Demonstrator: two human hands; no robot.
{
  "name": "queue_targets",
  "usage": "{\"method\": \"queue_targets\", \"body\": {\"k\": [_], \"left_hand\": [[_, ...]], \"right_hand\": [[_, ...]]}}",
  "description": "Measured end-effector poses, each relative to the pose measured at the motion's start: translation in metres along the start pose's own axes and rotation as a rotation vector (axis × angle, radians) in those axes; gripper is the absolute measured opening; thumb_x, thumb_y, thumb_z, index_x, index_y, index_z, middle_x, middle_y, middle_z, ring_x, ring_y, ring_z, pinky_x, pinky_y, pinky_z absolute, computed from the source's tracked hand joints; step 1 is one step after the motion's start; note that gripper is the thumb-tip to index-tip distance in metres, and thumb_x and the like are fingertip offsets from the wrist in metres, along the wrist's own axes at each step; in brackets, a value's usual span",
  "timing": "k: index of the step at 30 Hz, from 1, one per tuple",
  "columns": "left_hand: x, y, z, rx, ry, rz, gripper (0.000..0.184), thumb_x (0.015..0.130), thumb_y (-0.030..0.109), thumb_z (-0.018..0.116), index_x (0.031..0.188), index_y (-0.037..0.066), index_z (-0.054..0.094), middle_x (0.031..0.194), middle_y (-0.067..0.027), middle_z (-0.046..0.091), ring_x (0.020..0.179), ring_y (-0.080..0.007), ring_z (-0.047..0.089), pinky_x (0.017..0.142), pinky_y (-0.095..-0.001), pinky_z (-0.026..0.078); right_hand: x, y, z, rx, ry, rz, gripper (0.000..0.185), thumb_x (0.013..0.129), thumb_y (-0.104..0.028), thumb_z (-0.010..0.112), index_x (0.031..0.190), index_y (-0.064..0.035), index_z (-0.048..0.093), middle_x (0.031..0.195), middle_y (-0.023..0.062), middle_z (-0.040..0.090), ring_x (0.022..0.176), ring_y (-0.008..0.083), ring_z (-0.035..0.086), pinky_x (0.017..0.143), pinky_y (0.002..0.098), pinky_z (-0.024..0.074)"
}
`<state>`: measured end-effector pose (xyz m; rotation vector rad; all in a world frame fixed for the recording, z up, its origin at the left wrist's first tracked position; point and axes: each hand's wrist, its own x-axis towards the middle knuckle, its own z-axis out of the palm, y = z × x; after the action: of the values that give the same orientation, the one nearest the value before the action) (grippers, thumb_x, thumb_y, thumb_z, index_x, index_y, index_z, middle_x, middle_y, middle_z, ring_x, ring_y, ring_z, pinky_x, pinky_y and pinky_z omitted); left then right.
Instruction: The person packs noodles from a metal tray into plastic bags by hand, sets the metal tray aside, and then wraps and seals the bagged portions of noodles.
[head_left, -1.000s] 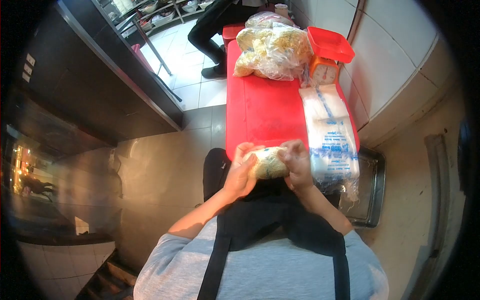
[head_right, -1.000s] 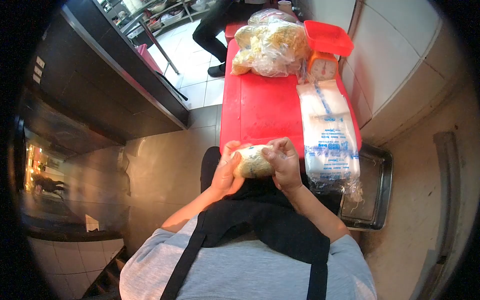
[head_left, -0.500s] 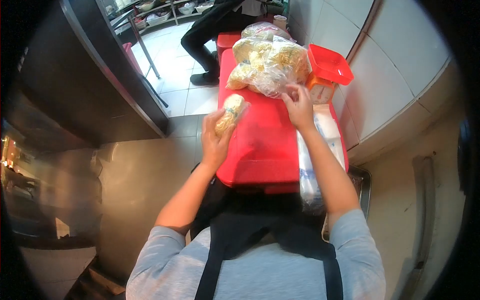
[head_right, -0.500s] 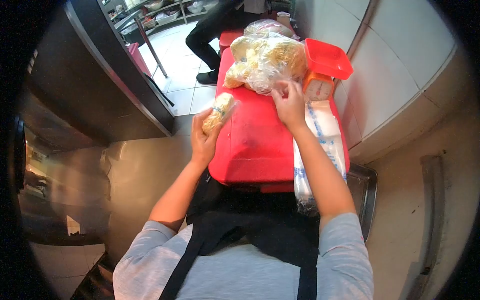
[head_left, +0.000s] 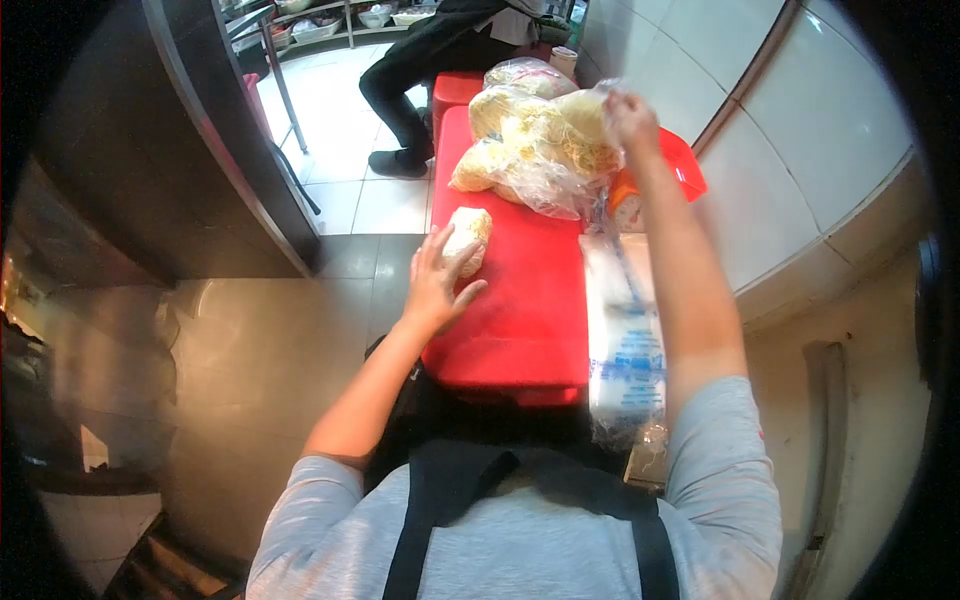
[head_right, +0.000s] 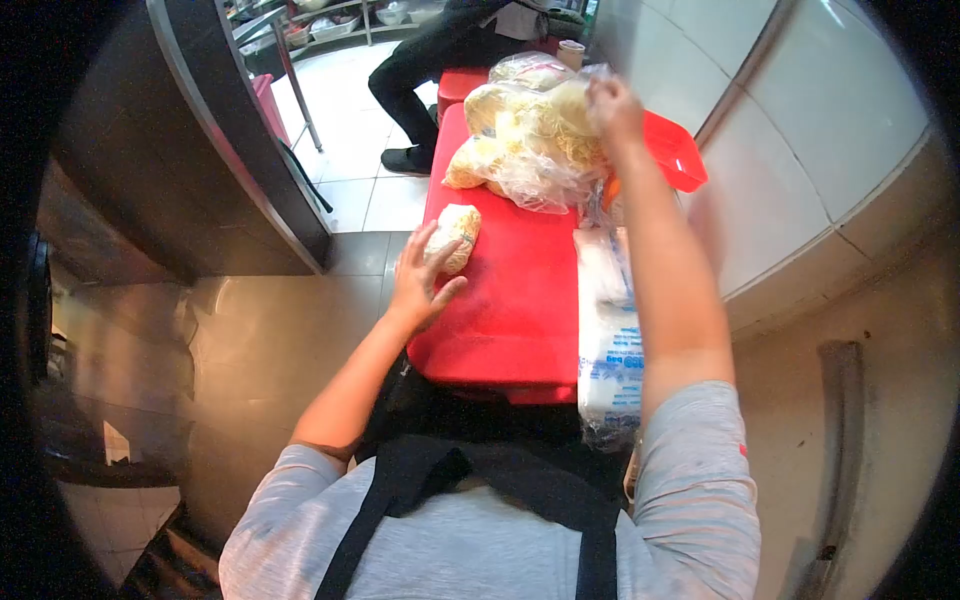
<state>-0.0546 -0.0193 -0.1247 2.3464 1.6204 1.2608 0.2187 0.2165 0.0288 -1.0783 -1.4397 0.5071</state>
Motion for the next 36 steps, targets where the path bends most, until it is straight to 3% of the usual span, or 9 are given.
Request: {"method": "queue_targets", "body": {"k": [6,9,12,17,21,27,29,33,36], "left_hand": [[0.019,0.028,-0.036,-0.104,0.197,0.114,0.049,0.085,0.034,0.064,0.129,0.017,0.051,0.139,-0.0203,0.037,0.129,-0.0447,0.032,0.107,-0.0519,0.026],[0.024,0.045,-0.055,-0.103,0.245,0.123,0.047,0.083,0.03,0.065,0.125,0.012,0.053,0.132,-0.0219,0.043,0.125,-0.0429,0.037,0.104,-0.0506,0.028],[0.015,0.068,-0.069,-0.327,0.214,0.076,0.063,0.078,0.037,0.07,0.129,0.006,0.047,0.129,-0.0216,0.046,0.119,-0.0399,0.043,0.102,-0.0476,0.033],[-0.011,0.137,-0.076,-0.438,0.054,0.087,0.086,0.07,0.039,0.077,0.137,0.006,0.034,0.139,-0.0204,0.038,0.127,-0.0373,0.039,0.103,-0.045,0.033],[-0.004,0.109,-0.039,-0.397,0.099,-0.041,0.036,0.079,0.019,0.069,0.111,0.006,0.061,0.104,-0.0176,0.064,0.096,-0.0308,0.063,0.079,-0.0382,0.049],[-0.011,0.075,-0.009,-0.65,0.063,-0.202,0.009,0.074,0.005,0.061,0.082,0.001,0.061,0.08,-0.0196,0.06,0.068,-0.0348,0.06,0.059,-0.0403,0.046],[-0.001,0.067,-0.009,-0.355,0.157,0.23,0.009,0.074,0.005,0.06,0.081,0.0,0.059,0.075,-0.0185,0.057,0.067,-0.0345,0.059,0.059,-0.0401,0.046],[0.018,0.098,-0.038,-0.587,0.152,0.233,0.012,0.071,0.005,0.062,0.08,0.0,0.058,0.074,-0.0152,0.057,0.065,-0.0335,0.058,0.059,-0.039,0.046],[0.017,0.116,-0.068,-0.477,0.195,0.374,0.019,0.07,0.006,0.066,0.087,0.001,0.06,0.088,-0.0136,0.062,0.08,-0.0325,0.06,0.07,-0.0387,0.048]], "right_hand": [[-0.026,-0.125,-0.051,-0.415,-0.144,-0.318,0.033,0.094,-0.038,0.053,0.092,-0.0066,0.062,0.075,0.009,0.062,0.069,0.014,0.055,0.065,0.0314,0.0442],[-0.069,-0.102,-0.049,-0.545,-0.555,-0.294,0.034,0.094,-0.037,0.053,0.093,-0.0039,0.062,0.082,0.0093,0.064,0.074,0.0138,0.055,0.067,0.0305,0.0447],[-0.119,-0.093,-0.041,0.135,-0.528,0.293,0.029,0.095,-0.03,0.051,0.096,-0.0019,0.059,0.094,0.0085,0.064,0.08,0.0161,0.059,0.071,0.0311,0.0469],[-0.227,-0.132,-0.034,0.938,-0.293,0.661,0.016,0.097,-0.015,0.046,0.106,-0.0039,0.052,0.101,0.0119,0.062,0.091,0.0266,0.063,0.082,0.0413,0.0517],[-0.27,-0.147,-0.039,1.048,-0.278,0.801,0.015,0.097,-0.015,0.044,0.109,-0.005,0.048,0.101,0.0151,0.062,0.094,0.0303,0.063,0.087,0.046,0.0518],[-0.301,-0.082,-0.053,0.582,-0.141,0.496,0.046,0.09,-0.022,0.061,0.127,-0.006,0.038,0.122,0.0131,0.055,0.109,0.0253,0.056,0.084,0.0373,0.0506],[-0.315,-0.076,-0.039,0.416,-0.268,0.379,0.061,0.088,-0.017,0.063,0.137,-0.0047,0.029,0.128,0.0123,0.051,0.112,0.0226,0.053,0.083,0.0356,0.0495],[-0.3,-0.095,-0.02,0.18,-0.32,0.459,0.041,0.078,-0.006,0.068,0.117,-0.0005,0.057,0.111,0.0131,0.063,0.104,0.0258,0.058,0.086,0.0328,0.0472],[-0.296,-0.094,-0.03,0.186,-0.363,-0.098,0.024,0.076,-0.007,0.068,0.099,-0.0022,0.064,0.106,0.014,0.065,0.109,0.0288,0.059,0.093,0.0353,0.045]]}}
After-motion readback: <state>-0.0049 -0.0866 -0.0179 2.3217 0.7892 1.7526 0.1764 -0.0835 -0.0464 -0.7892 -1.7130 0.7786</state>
